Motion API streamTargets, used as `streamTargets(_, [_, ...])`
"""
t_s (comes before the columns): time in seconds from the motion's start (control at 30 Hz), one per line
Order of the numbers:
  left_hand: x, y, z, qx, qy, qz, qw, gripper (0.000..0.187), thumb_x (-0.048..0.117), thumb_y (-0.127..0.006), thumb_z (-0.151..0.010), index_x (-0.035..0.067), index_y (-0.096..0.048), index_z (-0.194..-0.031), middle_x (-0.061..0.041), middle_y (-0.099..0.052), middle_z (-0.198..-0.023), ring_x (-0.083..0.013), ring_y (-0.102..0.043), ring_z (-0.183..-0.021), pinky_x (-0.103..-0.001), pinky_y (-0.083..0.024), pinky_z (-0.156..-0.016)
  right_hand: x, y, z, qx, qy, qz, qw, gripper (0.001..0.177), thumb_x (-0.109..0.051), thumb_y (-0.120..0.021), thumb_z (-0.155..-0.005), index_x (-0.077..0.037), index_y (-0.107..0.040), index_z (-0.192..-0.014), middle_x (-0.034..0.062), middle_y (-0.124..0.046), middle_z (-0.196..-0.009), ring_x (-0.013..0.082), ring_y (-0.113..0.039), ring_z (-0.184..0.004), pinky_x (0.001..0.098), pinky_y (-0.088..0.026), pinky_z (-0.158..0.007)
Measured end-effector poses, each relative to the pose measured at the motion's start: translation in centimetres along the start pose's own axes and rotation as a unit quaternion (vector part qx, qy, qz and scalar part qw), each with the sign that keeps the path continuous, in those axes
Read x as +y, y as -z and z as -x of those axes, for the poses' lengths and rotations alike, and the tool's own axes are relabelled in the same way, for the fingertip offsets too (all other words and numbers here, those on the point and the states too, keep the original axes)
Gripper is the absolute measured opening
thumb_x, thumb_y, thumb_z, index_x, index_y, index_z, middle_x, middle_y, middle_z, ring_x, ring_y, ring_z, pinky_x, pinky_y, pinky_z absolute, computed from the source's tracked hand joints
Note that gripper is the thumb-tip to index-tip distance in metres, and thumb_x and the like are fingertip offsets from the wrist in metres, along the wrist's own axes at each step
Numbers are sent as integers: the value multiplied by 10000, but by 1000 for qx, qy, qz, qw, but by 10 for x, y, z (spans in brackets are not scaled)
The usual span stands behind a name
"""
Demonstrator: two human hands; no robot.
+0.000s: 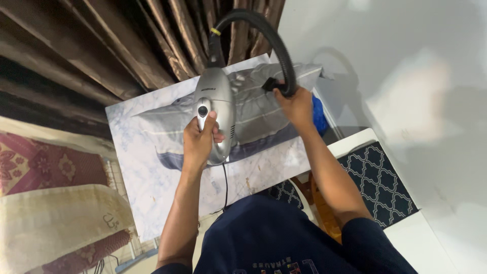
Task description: The person uses a handheld vacuum cleaner to remove air from a pillow placed inside a vacuum-seal storage bag on a table. They repeatedly move the vacuum nozzle over the bag's surface and press down with their hands to compress the pillow.
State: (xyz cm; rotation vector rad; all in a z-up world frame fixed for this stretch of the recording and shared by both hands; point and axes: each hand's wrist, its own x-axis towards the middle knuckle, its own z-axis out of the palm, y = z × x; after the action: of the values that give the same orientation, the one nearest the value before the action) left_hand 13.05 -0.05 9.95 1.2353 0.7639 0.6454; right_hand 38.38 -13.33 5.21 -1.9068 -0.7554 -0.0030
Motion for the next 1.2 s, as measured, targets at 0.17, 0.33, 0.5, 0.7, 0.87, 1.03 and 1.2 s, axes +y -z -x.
streamTargets(0.17, [2, -30, -3, -61, -24, 2, 998, 357, 321, -674, -995, 45, -555, -802, -14, -573, -651, -95, -545, -485, -260, -433, -445, 3, 41, -4, 91, 59, 19, 994, 265, -151, -846, -901, 27, -754, -1074, 91, -662, -698, 90, -576, -608, 282, -486, -606])
streamTargets(0.33, [-15, -51, -6, -46, 0, -30, 998, 378, 323, -683, -985, 41, -552, -771, -12, -552, -603, -89, -509, -454, -265, -410, -421, 20, 41, 14, 144, 4, -2, 990, 265, -131, -846, -879, 45, -749, -1051, 65, -624, -672, 91, -517, -607, 265, -428, -578])
streamTargets(0.5, [-23, -44, -5, -20, -31, -32, 999, 409, 345, -681, -993, 34, -540, -767, -9, -543, -607, -80, -505, -455, -259, -404, -420, 29, -9, 42, 117, 13, -98, 988, 219, -143, -817, -928, 26, -751, -1050, 27, -688, -753, 61, -602, -695, 260, -498, -648])
streamTargets(0.7, [-2, -18, 11, 30, -29, -1, 999, 404, 361, -676, -985, 33, -548, -787, 0, -551, -633, -78, -511, -469, -257, -398, -425, 32, -85, 61, 28, -20, -159, 987, 247, -133, -791, -915, 22, -740, -1101, 82, -765, -886, 137, -709, -817, 285, -547, -758])
streamTargets(0.87, [12, 26, 44, 87, -7, -45, 995, 422, 386, -684, -981, 28, -565, -791, -9, -564, -618, -76, -521, -474, -259, -406, -438, 47, -117, 17, 40, 117, -139, 983, 280, -112, -828, -907, 34, -742, -1130, 146, -774, -1049, 196, -738, -975, 312, -556, -887])
streamTargets(1.03, [-2, 58, 62, 160, 1, -123, 979, 455, 387, -678, -978, 6, -574, -752, -33, -569, -563, -91, -530, -440, -268, -408, -420, 37, -134, -14, 6, 106, -138, 985, 271, -128, -833, -893, 29, -735, -1091, 126, -772, -971, 178, -743, -900, 306, -562, -825])
streamTargets(1.2, [-31, 68, 62, 185, -1, -83, 979, 430, 381, -658, -984, 14, -582, -774, -20, -566, -583, -93, -525, -435, -279, -407, -404, 7, -162, 6, -43, 33, -96, 994, 238, -150, -862, -883, 3, -795, -1052, 76, -699, -694, 137, -621, -633, 292, -491, -607])
